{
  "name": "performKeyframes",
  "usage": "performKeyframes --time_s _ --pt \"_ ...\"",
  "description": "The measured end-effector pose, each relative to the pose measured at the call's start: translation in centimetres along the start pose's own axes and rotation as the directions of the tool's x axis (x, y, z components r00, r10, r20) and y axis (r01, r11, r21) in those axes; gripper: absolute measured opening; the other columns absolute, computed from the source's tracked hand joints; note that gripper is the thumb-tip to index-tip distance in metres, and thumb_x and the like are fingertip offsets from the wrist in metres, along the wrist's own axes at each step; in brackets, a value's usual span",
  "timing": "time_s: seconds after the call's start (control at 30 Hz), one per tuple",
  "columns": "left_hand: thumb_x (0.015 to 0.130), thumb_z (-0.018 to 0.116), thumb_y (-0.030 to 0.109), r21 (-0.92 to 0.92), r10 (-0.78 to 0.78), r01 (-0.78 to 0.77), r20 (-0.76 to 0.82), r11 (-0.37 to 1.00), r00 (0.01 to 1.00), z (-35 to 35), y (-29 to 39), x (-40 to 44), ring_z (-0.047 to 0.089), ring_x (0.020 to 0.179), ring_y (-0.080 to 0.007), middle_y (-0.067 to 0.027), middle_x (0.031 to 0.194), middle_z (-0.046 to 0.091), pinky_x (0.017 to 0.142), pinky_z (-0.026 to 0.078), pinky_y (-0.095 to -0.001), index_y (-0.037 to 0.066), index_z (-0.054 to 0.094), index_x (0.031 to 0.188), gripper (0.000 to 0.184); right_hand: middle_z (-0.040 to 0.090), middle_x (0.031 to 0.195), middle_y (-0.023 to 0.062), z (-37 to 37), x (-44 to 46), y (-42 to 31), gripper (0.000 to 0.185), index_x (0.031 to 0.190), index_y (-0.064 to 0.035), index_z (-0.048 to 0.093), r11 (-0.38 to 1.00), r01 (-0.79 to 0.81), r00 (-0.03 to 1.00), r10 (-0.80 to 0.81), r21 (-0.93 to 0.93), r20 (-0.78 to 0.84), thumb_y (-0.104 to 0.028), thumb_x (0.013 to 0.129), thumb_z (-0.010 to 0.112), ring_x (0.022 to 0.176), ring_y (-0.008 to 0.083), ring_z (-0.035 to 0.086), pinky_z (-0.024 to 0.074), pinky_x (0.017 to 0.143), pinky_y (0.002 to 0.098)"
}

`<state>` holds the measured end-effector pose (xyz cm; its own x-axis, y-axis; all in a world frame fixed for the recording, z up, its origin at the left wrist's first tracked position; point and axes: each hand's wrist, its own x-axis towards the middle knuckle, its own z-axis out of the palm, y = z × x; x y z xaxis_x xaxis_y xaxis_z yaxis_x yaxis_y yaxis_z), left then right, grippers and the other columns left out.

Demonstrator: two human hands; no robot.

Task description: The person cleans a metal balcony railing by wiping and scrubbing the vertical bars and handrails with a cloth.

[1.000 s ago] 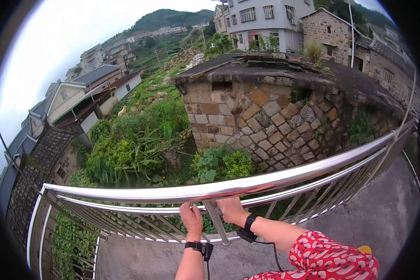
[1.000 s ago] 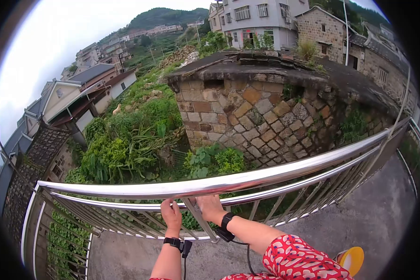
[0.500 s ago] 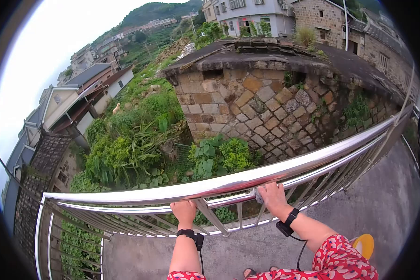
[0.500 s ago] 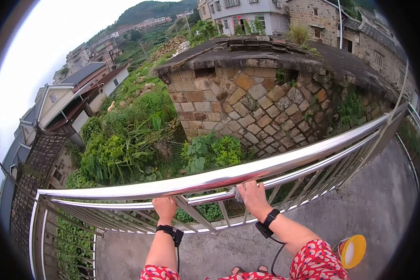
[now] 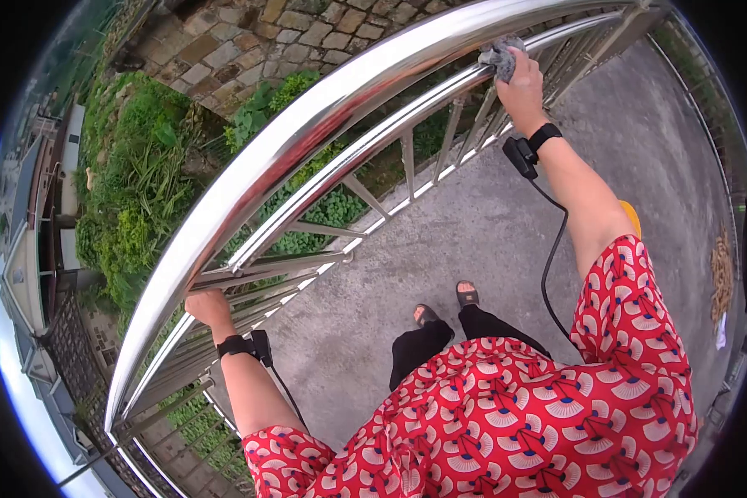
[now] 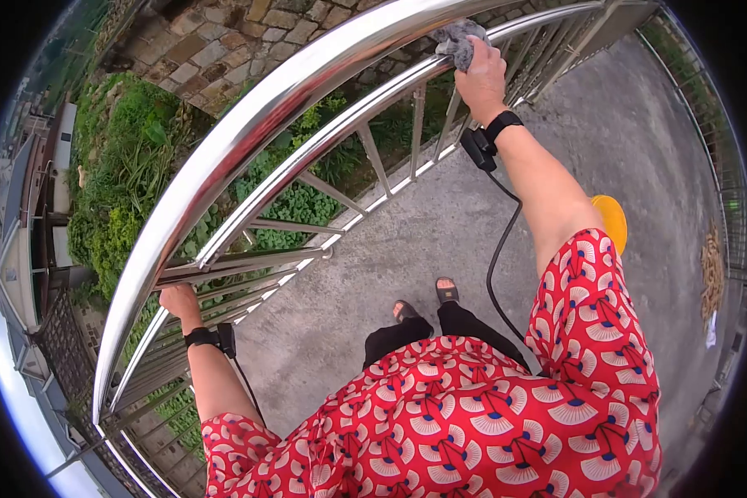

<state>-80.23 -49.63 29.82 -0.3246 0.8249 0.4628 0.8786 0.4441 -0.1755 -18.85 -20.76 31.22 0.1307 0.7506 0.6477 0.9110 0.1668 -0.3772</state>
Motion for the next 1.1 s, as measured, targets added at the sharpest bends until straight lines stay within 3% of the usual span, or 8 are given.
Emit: performKeyframes --time_s 0.07,0.2,0.4,0.53,0.67,0.73,0.83,1.1 --pt "0.074 0.054 0.011 -0.017 0.058 -0.059 -0.047 0.998 0.997 0.1 0.2 0.0 0.061 0.069 -0.0374 -0.0166 0.077 0.066 0.063 0.048 -0.0458 0.002 0.068 0.084 0.019 0.053 0.112 0.0207 1.3 -2.2 -0.5 0.063 0.127 0.0003 0.04 0.961 -0.213 0.967 0.233 0.178 -0.101 -0.013 0.071 0.065 0.107 0.0377 0.049 0.0396 0.093 0.0403" --pt "0.08 0.051 0.015 -0.031 0.004 -0.005 -0.035 1.0 0.999 -1.9 1.1 0.1 0.061 0.073 -0.0384 -0.0169 0.082 0.066 0.064 0.047 -0.0468 0.003 0.068 0.087 0.021 0.057 0.109 0.0172 2.8 -8.9 -2.5 0.064 0.126 0.0049 0.038 0.552 -0.738 0.67 0.668 0.389 0.323 -0.013 0.071 0.064 0.102 0.0274 0.055 0.0416 0.09 0.0345" --pt "0.083 0.044 0.018 -0.036 -0.012 0.008 -0.094 0.999 0.996 -2.8 1.6 -0.4 0.058 0.072 -0.0405 -0.0181 0.084 0.065 0.062 0.044 -0.0465 0.006 0.068 0.094 0.029 0.056 0.108 0.0062 2.4 -13.6 -10.2 0.059 0.129 0.001 0.038 0.027 -0.682 0.7 0.316 0.731 0.641 0.0 0.075 0.061 0.097 0.0138 0.052 0.0421 0.087 0.0274" --pt "0.077 0.051 0.018 -0.044 0.078 -0.092 -0.256 0.995 0.964 -1.9 1.2 -0.7 0.056 0.06 -0.0396 -0.0171 0.071 0.063 0.054 0.042 -0.0485 0.005 0.064 0.069 0.021 0.056 0.108 0.0031 2.1 -12.6 -12.9 0.062 0.131 -0.0031 0.038 0.398 -0.54 0.835 0.145 0.742 0.53 -0.001 0.076 0.066 0.097 0.0117 0.053 0.0442 0.086 0.0259" --pt "0.072 0.055 0.014 -0.034 0.106 -0.124 -0.329 0.992 0.938 -3.0 2.0 -0.8 0.054 0.058 -0.0374 -0.0139 0.066 0.062 0.054 0.041 -0.0467 0.005 0.062 0.063 0.014 0.057 0.106 0.0026 4.2 -13.1 -11.7 0.066 0.132 -0.0061 0.036 0.216 -0.519 0.855 0.147 0.827 0.498 0.0 0.076 0.07 0.093 0.0109 0.055 0.0457 0.085 0.025" --pt "0.071 0.057 0.011 0.111 0.08 -0.059 -0.189 0.992 0.979 -3.7 1.3 -0.7 0.057 0.064 -0.0358 -0.0131 0.069 0.064 0.058 0.043 -0.0457 0.006 0.066 0.068 0.011 0.057 0.106 0.0029 5.3 -14.2 -10.7 0.067 0.132 -0.0066 0.035 0.285 -0.494 0.869 0.148 0.821 0.472 -0.002 0.075 0.069 0.092 0.0112 0.055 0.0455 0.084 0.0251" --pt "0.083 0.049 0.019 -0.084 -0.049 0.035 -0.178 0.996 0.983 -2.5 -1.5 -0.9 0.059 0.073 -0.0374 -0.0175 0.076 0.065 0.067 0.044 -0.0444 0.002 0.068 0.082 0.026 0.055 0.105 0.0032 11.8 -21.1 -7.3 0.071 0.132 -0.0062 0.032 0.579 -0.546 0.805 0.16 0.606 0.572 -0.004 0.07 0.069 0.091 0.0131 0.054 0.0444 0.083 0.0262" --pt "0.088 0.048 0.024 -0.101 -0.045 0.019 -0.264 0.995 0.963 0.7 -6.3 -8.5 0.061 0.079 -0.0348 -0.018 0.085 0.066 0.073 0.047 -0.0412 0.001 0.067 0.097 0.031 0.056 0.106 0.0062 32.6 -38.7 3.3 0.094 0.143 -0.0028 0.009 0.525 -0.728 0.628 0.256 0.44 0.735 -0.008 0.072 0.071 0.091 0.0137 0.053 0.043 0.085 0.0265"
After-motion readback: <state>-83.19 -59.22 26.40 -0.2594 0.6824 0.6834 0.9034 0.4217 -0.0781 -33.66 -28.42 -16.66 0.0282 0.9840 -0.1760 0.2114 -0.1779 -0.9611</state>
